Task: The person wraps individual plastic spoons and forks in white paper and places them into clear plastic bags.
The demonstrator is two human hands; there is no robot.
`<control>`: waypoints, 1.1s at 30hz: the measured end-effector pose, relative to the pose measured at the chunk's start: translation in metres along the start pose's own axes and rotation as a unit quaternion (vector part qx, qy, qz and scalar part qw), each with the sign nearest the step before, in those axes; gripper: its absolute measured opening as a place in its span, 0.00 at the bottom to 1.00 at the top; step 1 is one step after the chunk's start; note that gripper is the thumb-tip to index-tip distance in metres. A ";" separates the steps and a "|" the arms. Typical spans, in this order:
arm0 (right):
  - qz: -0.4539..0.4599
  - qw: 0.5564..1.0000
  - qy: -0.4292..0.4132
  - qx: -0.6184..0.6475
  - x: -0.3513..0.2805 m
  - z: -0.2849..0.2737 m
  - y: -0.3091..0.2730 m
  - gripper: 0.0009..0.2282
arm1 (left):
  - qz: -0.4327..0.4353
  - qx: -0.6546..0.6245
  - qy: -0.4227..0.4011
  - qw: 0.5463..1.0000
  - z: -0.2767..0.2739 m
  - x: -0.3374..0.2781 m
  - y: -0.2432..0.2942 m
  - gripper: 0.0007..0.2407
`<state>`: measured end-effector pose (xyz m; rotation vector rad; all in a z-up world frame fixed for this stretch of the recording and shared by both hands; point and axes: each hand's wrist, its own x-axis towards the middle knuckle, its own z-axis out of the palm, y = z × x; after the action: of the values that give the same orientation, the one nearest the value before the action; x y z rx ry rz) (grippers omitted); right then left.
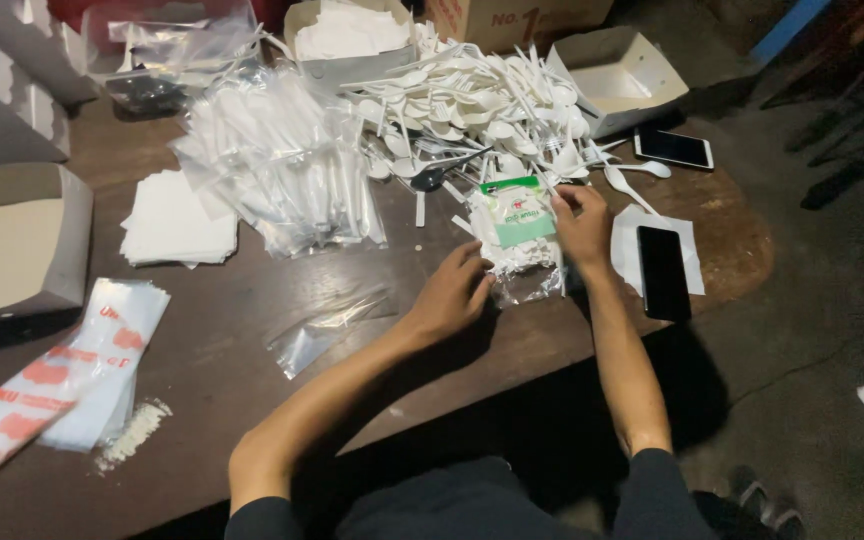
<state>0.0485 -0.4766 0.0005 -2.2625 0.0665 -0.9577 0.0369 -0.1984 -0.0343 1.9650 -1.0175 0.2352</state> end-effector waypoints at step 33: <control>-0.162 0.944 -0.282 -0.061 -0.092 0.099 -0.128 0.05 | -0.241 0.330 0.007 0.913 -0.176 -0.129 -0.059 0.10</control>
<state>0.0201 -0.2953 -0.0302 -2.6310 -0.5241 -0.4294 0.0341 0.0276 -0.0332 2.7492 -0.4231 0.3435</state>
